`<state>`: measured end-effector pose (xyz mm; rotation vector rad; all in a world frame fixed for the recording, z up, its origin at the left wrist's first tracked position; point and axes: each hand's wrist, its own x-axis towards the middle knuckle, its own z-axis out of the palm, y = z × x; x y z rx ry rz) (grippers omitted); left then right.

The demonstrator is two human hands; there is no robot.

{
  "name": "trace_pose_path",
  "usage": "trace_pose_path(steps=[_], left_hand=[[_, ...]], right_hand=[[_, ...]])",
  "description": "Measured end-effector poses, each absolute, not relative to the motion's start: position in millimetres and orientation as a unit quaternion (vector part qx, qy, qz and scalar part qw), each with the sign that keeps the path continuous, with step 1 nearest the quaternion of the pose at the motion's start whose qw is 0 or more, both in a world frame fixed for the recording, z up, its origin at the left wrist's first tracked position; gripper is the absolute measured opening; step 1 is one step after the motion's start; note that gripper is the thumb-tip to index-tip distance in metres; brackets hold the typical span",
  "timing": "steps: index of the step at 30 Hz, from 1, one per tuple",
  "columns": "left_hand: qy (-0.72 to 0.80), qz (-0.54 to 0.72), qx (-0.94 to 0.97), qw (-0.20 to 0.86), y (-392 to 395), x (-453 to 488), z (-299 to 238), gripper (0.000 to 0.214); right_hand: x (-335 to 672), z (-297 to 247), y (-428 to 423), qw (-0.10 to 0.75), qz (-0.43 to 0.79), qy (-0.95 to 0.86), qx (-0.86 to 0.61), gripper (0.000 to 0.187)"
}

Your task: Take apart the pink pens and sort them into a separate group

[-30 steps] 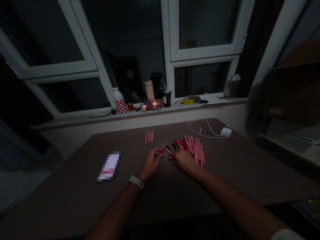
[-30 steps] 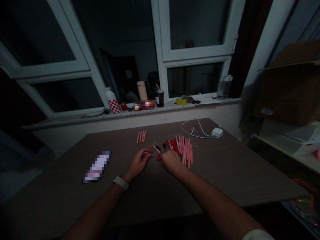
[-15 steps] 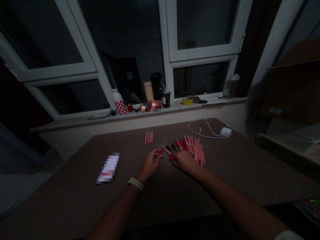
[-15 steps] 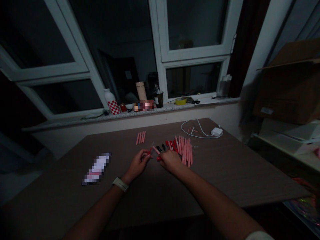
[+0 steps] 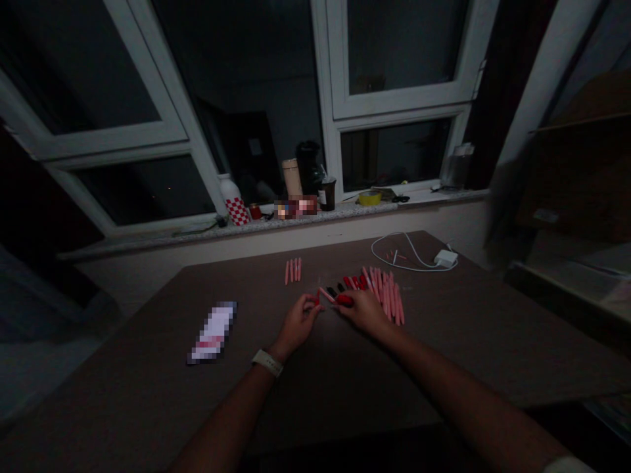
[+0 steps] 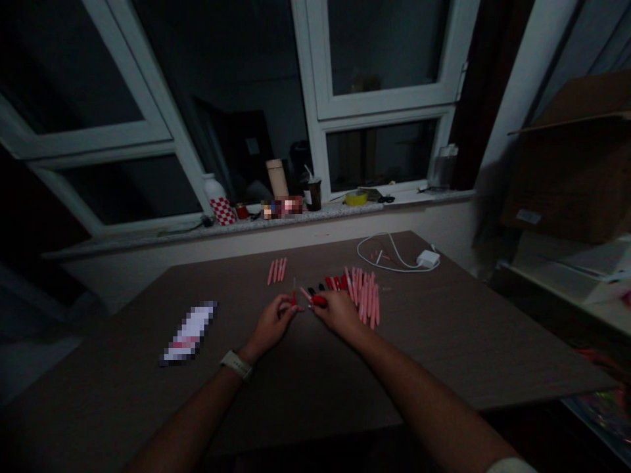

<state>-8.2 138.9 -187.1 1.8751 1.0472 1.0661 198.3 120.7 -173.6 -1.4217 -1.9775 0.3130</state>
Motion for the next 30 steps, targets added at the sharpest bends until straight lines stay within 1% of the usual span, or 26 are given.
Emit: trace_pose_path(steps=[6,8,12,18,25,30], left_hand=[[0.403,0.436,0.698,0.4,142,-2,-193,0.028],[0.405,0.441,0.692,0.403,143,0,-195,0.031],[0.409,0.435,0.703,0.387,144,2,-199,0.031],[0.405,0.424,0.726,0.359,143,3,-198,0.024],[0.424,0.43,0.726,0.329,141,3,-195,0.025],[0.431,0.433,0.707,0.356,139,1,-192,0.027]], right_hand=[[193,-173,123,0.398,0.162,-0.715,-0.551,0.021],[190,-173,123,0.406,0.176,-0.701,-0.559,0.021],[185,-176,123,0.391,0.183,-0.707,-0.56,0.019],[180,-182,123,0.371,0.163,-0.726,-0.556,0.015],[186,-182,125,0.382,0.153,-0.718,-0.561,0.019],[202,-180,126,0.387,0.14,-0.717,-0.563,0.022]])
